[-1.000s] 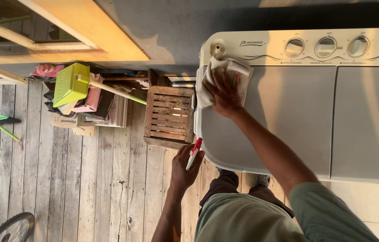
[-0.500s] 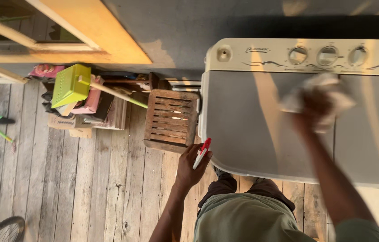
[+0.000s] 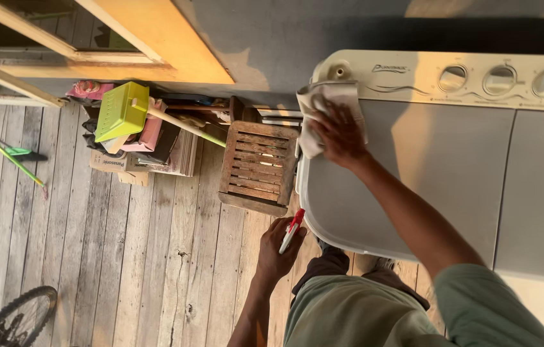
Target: The person wipes a white plastic circular part with a cloth, places it inside the washing machine, and then sprays the exterior surface of the machine with a bottle while wiping it down with the cloth.
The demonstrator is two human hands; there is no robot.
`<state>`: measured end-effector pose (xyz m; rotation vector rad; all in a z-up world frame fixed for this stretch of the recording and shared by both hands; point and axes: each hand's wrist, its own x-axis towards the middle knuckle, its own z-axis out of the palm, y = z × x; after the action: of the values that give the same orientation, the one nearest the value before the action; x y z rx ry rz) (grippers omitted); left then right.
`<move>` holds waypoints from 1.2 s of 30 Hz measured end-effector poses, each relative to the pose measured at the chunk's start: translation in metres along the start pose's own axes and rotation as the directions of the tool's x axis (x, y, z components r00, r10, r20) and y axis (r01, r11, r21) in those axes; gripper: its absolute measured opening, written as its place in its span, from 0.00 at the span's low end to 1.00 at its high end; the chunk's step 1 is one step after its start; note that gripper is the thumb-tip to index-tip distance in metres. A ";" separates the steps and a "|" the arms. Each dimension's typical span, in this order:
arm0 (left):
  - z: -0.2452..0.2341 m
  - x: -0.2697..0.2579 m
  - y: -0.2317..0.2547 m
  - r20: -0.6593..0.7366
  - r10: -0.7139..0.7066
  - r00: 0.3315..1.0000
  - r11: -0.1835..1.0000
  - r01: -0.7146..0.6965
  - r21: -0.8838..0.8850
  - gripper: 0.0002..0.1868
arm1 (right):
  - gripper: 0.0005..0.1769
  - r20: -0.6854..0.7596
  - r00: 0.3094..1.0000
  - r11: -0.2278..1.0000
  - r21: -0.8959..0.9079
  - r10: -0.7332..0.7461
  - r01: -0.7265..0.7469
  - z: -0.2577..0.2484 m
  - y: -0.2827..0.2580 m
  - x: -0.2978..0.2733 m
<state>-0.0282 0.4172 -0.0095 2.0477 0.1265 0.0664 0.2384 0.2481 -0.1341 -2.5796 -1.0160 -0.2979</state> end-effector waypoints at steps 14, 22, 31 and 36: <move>-0.005 0.010 0.006 0.091 -0.024 0.996 0.999 0.027 -0.029 0.18 | 0.31 -0.187 0.864 0.799 -0.330 0.467 -0.503 -0.087 0.165 -0.235; -0.017 -0.010 -0.003 0.029 -0.031 0.999 0.999 0.032 -0.024 0.17 | 0.32 0.016 0.996 0.995 -0.051 0.084 -0.083 0.019 0.011 -0.015; 0.009 -0.038 -0.026 -0.119 0.006 0.993 1.000 -0.005 0.006 0.15 | 0.33 0.292 0.949 0.986 -0.147 0.120 -0.080 0.031 -0.023 0.014; 0.020 -0.046 -0.015 -0.140 -0.130 0.982 0.990 0.135 0.030 0.13 | 0.47 0.355 0.934 0.994 0.113 -0.040 -0.001 0.001 -0.089 -0.079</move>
<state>-0.0724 0.4014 -0.0314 2.0681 0.3525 0.1233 0.1200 0.2598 -0.1384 -2.5754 -1.1418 0.2295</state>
